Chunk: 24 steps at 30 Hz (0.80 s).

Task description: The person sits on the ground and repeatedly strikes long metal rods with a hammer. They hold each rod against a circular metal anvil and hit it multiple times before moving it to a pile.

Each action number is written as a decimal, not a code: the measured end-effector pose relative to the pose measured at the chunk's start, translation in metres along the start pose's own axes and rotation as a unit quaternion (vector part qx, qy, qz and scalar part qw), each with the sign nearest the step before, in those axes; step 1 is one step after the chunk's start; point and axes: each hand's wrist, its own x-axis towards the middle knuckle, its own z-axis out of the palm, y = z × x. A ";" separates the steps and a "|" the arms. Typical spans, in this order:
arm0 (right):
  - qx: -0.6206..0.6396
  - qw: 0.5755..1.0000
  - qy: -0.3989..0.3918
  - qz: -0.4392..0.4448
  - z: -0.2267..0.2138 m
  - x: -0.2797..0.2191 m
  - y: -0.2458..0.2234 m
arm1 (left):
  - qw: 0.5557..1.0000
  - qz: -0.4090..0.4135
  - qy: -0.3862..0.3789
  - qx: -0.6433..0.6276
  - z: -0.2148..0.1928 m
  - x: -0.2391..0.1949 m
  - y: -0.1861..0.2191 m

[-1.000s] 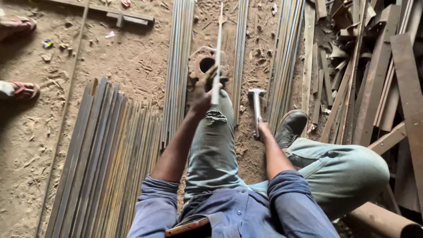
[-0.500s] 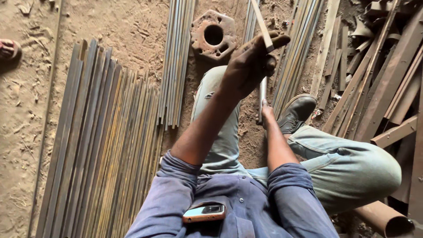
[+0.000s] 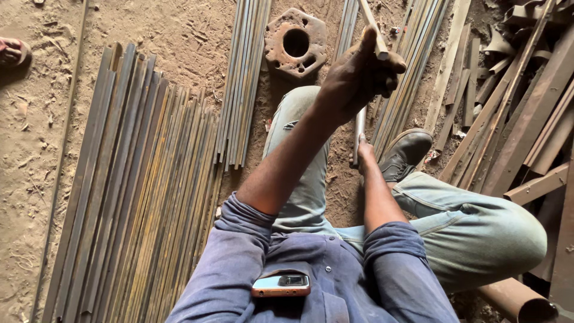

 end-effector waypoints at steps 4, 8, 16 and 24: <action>-0.001 1.000 -0.002 -0.008 0.001 -0.001 -0.001 | 1.000 -0.001 0.001 0.003 0.002 0.000 0.003; 0.014 0.999 0.021 -0.035 0.002 -0.002 0.004 | 0.987 0.016 0.043 0.157 -0.017 -0.009 0.014; -0.017 0.964 0.024 -0.265 0.016 -0.010 -0.019 | 0.922 -0.166 0.264 0.230 -0.261 -0.097 0.013; 0.049 0.809 -0.057 -0.583 0.026 -0.072 -0.133 | 0.766 -0.100 0.382 0.507 -0.399 -0.147 -0.062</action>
